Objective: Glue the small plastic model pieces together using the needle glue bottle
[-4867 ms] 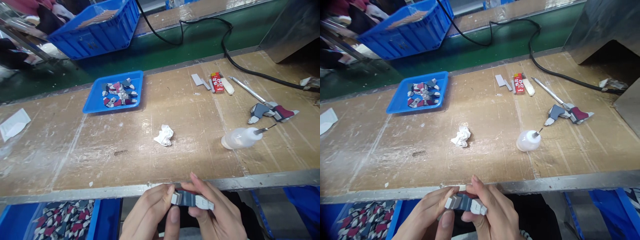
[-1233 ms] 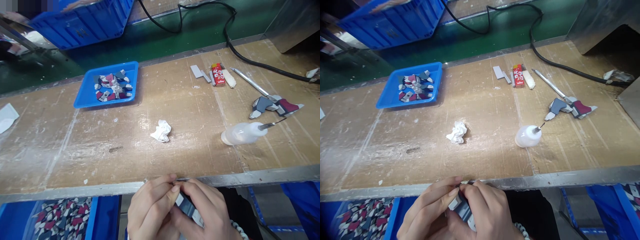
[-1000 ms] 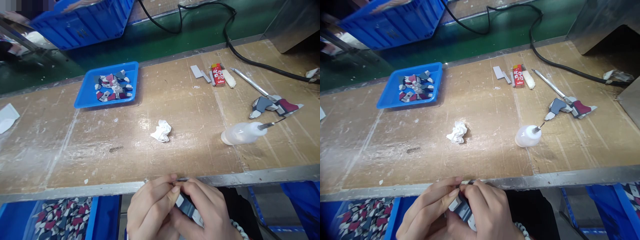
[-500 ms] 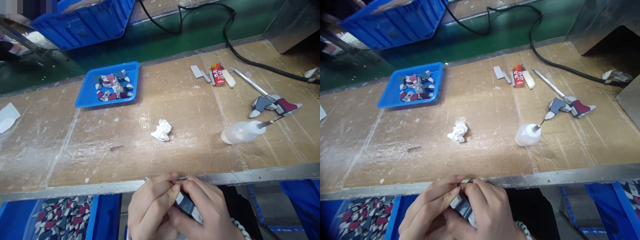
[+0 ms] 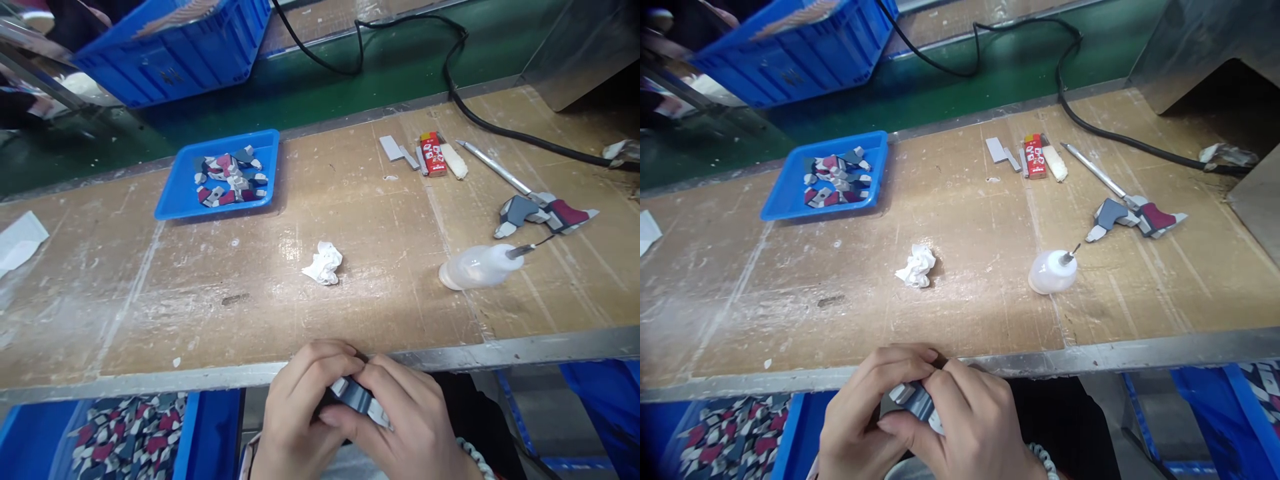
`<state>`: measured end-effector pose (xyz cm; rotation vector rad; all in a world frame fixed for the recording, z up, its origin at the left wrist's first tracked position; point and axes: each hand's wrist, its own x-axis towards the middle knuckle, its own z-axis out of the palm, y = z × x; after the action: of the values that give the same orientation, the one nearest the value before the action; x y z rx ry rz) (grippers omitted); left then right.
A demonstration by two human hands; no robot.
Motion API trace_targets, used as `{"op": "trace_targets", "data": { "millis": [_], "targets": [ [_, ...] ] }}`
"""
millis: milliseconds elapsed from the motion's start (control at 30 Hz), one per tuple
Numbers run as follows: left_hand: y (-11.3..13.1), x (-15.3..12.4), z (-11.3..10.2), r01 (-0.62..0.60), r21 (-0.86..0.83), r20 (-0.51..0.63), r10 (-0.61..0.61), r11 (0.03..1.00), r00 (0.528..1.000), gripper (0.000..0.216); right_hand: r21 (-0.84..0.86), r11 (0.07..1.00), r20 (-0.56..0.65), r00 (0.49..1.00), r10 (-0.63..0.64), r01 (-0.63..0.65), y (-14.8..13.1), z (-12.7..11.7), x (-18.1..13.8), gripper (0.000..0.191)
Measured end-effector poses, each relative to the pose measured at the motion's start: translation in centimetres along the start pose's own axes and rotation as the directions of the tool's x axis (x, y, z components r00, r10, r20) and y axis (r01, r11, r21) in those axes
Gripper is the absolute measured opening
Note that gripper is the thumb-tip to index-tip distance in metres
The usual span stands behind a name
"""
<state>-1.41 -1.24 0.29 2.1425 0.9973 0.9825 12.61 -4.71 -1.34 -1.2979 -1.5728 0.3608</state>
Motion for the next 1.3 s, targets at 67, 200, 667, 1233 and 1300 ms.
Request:
{"op": "trace_targets", "data": {
  "millis": [67,200,667,1233,1300],
  "targets": [
    [0.0,0.1,-0.7,-0.013,-0.017,0.045,0.014,1.0,0.999,0.025,0.014,1.0,-0.015,1.0,0.005,-0.005,0.0,-0.1,-0.1,0.041],
    [-0.2,0.0,-2.8,0.004,-0.029,0.248,0.004,1.0,0.969,0.031,0.078,0.997,-0.003,1.0,0.019,-0.019,0.2,-0.4,-0.2,0.041],
    [-1.2,0.6,-3.1,0.037,-0.248,0.167,0.005,0.968,0.986,0.034,0.187,0.98,0.047,0.997,0.058,-0.066,0.2,-0.8,0.3,0.04],
    [-0.9,-0.4,-0.8,-0.074,-0.3,-0.009,0.075,0.951,0.997,0.018,0.151,0.987,-0.026,0.998,0.057,-0.053,-0.4,-1.4,1.0,0.034],
    [-0.9,-0.4,-0.7,-0.089,-0.297,-0.006,0.092,0.951,0.996,0.019,0.13,0.991,-0.041,0.999,0.035,-0.029,-0.4,-1.3,1.0,0.035]
  ]
}}
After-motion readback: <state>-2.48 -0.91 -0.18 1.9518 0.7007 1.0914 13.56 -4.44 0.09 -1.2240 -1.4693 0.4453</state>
